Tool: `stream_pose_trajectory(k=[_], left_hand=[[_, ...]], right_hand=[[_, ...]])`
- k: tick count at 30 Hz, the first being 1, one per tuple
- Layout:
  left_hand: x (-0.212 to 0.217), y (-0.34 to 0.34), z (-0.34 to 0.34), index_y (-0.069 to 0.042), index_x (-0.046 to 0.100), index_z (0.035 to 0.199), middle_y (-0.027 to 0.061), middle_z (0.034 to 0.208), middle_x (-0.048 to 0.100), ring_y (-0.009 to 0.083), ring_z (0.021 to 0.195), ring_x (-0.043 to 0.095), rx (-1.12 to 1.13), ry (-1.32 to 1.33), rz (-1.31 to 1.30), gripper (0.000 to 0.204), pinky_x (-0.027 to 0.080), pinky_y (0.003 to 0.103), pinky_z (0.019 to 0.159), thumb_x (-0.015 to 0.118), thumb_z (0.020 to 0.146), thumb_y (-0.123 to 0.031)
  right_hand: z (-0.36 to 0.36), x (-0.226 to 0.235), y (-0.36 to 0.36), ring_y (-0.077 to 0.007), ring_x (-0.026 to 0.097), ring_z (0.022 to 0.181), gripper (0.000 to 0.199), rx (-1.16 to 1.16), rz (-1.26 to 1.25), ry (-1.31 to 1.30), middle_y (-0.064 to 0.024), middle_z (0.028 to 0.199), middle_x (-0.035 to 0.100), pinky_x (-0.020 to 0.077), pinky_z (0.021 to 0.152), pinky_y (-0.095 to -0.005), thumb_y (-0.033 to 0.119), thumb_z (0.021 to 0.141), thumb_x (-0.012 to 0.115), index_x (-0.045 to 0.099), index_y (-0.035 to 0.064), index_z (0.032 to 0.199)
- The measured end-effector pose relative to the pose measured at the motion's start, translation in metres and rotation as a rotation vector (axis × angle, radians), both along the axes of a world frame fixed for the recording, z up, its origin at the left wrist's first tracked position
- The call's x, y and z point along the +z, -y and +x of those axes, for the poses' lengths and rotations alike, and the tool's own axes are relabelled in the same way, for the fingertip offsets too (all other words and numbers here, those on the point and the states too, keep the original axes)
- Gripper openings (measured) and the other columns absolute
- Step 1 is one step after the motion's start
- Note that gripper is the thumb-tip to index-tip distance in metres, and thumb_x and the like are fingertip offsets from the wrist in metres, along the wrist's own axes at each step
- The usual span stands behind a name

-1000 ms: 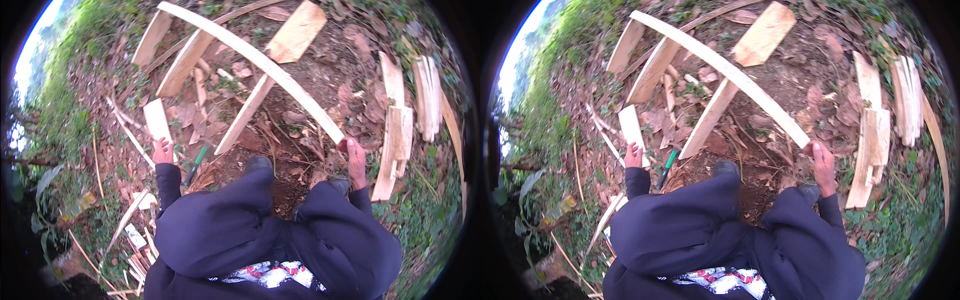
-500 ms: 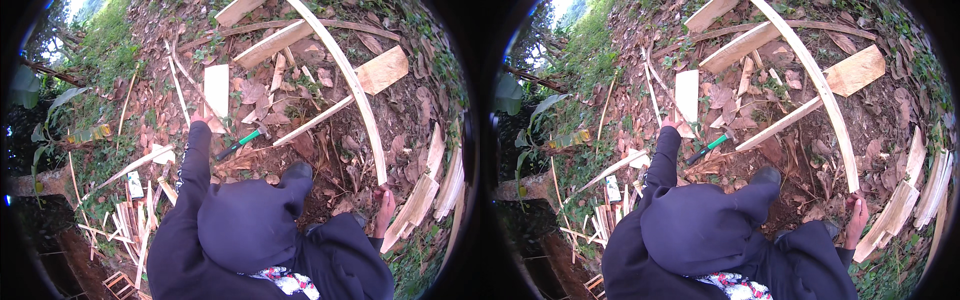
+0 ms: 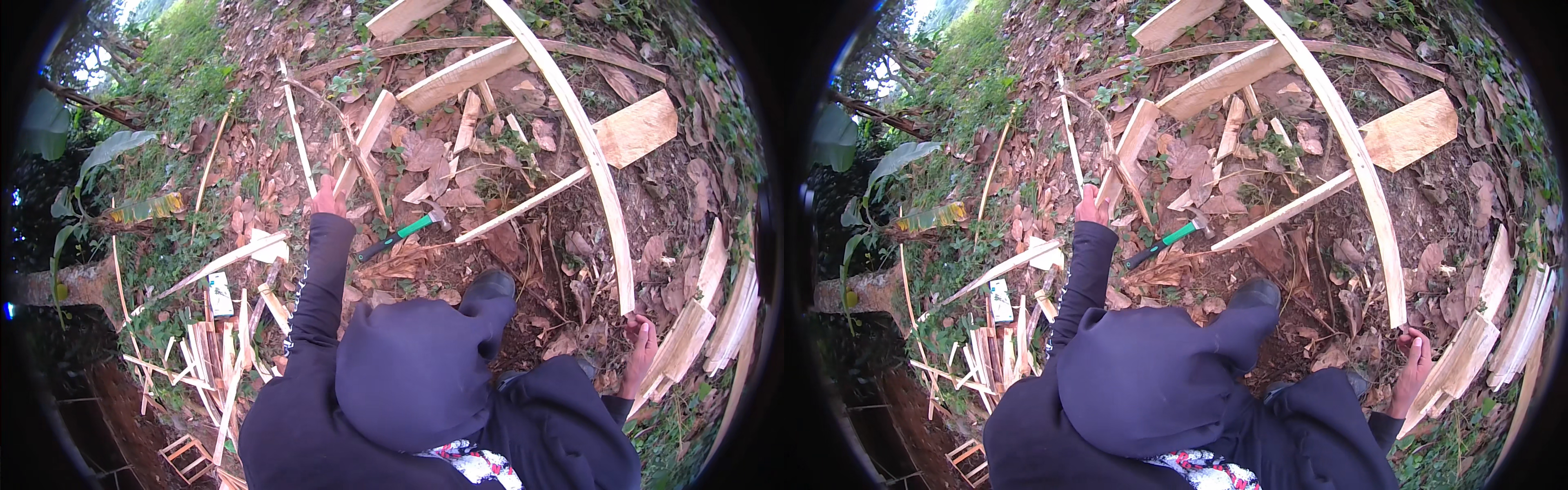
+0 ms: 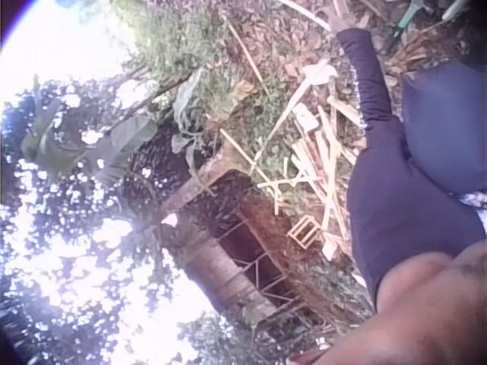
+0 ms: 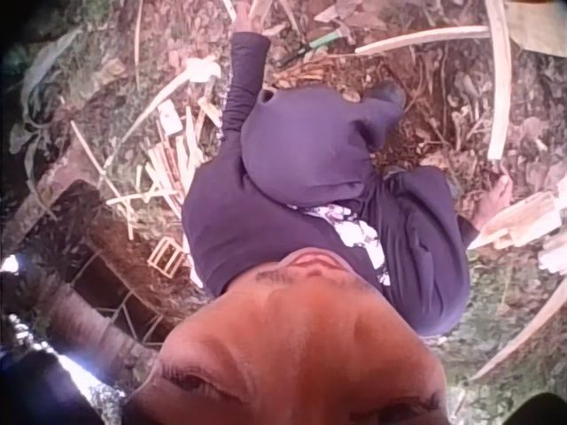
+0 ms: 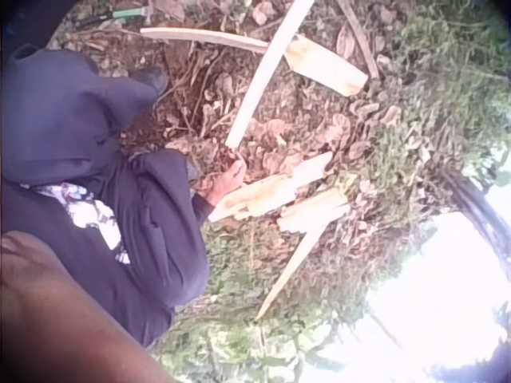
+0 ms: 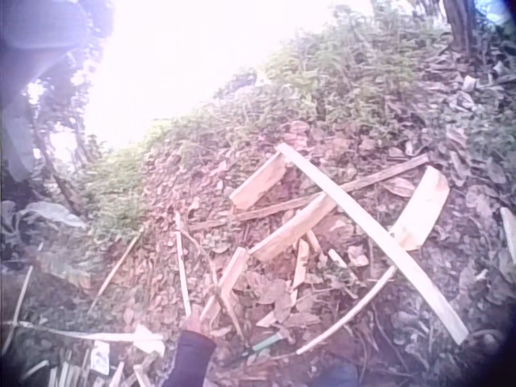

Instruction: The person assembles a wooden frame on the ground using a hammer to drive nails into the joints. They repeatedly position planks, hammer them together, and adjust the frame's alignment.

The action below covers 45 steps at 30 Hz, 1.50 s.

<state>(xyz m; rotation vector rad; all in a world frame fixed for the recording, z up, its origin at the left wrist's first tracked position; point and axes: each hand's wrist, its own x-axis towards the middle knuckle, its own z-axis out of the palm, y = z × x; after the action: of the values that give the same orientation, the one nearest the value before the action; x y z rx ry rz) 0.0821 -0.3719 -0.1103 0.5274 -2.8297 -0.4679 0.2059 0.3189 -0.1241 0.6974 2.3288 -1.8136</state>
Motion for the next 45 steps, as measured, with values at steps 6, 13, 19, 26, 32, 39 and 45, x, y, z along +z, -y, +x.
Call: stream_pose_trajectory(k=[6,13,19,26,32,39,45], left_hand=[[0.044,-0.008,0.025,-0.008,0.056,0.100,0.0155,0.089,0.067,0.0414,0.082,0.064,0.018,-0.077,-0.053,0.012,0.047,0.049,0.069,0.060,0.090,-0.009],[0.056,0.006,0.031,-0.010,0.058,0.098,0.0116,0.082,0.062,0.0383,0.078,0.061,-0.051,-0.104,-0.193,0.010,0.045,0.047,0.066,0.062,0.090,-0.014],[0.058,-0.004,0.023,-0.010,0.059,0.099,0.0111,0.083,0.062,0.0377,0.079,0.062,-0.092,-0.118,-0.202,0.018,0.045,0.046,0.067,0.066,0.083,-0.005],[0.068,-0.001,0.033,-0.005,0.056,0.104,0.0098,0.100,0.069,0.0275,0.091,0.065,0.107,-0.056,0.091,0.016,0.050,0.037,0.077,0.064,0.090,-0.006],[0.070,0.020,0.024,0.005,0.049,0.131,0.0122,0.119,0.064,0.0208,0.098,0.066,0.030,-0.427,0.981,0.043,0.051,0.031,0.091,0.062,0.091,-0.003],[0.060,0.044,0.021,0.004,0.052,0.128,0.0164,0.115,0.066,0.0296,0.101,0.067,0.011,-0.376,1.761,0.038,0.056,0.045,0.088,0.044,0.102,-0.023],[0.083,0.009,-0.006,0.002,0.052,0.131,0.0155,0.119,0.066,0.0298,0.106,0.065,0.035,-0.387,1.716,0.041,0.054,0.046,0.090,0.043,0.102,-0.025]], right_hand=[[-0.002,-0.009,-0.009,-0.0107,0.060,0.086,0.035,0.025,0.007,0.030,-0.0027,0.097,0.062,0.0502,0.081,-0.0265,0.029,0.107,0.041,0.061,0.0023,0.117],[-0.009,0.003,0.007,-0.0122,0.060,0.087,0.031,0.030,0.000,0.036,-0.0045,0.094,0.063,0.0512,0.085,-0.0291,0.023,0.107,0.042,0.062,-0.0003,0.114],[-0.004,-0.003,0.003,-0.0124,0.060,0.089,0.030,0.037,0.019,0.023,-0.0049,0.095,0.063,0.0503,0.085,-0.0287,0.023,0.106,0.044,0.061,-0.0004,0.115],[-0.014,0.001,0.017,-0.0133,0.061,0.087,0.028,0.069,-0.006,0.037,-0.0066,0.094,0.064,0.0496,0.081,-0.0282,0.019,0.105,0.044,0.062,-0.0016,0.112],[-0.010,-0.004,0.013,-0.0130,0.060,0.083,0.027,0.065,-0.015,0.031,-0.0058,0.090,0.064,0.0496,0.078,-0.0277,0.020,0.105,0.044,0.061,-0.0012,0.109],[-0.010,-0.005,0.008,-0.0130,0.060,0.085,0.029,0.078,-0.048,0.027,-0.0061,0.095,0.063,0.0496,0.080,-0.0283,0.021,0.106,0.044,0.061,-0.0015,0.112],[-0.009,-0.008,0.000,-0.0133,0.060,0.087,0.030,0.073,-0.015,0.045,-0.0060,0.096,0.063,0.0494,0.081,-0.0279,0.022,0.106,0.043,0.061,-0.0014,0.114]])
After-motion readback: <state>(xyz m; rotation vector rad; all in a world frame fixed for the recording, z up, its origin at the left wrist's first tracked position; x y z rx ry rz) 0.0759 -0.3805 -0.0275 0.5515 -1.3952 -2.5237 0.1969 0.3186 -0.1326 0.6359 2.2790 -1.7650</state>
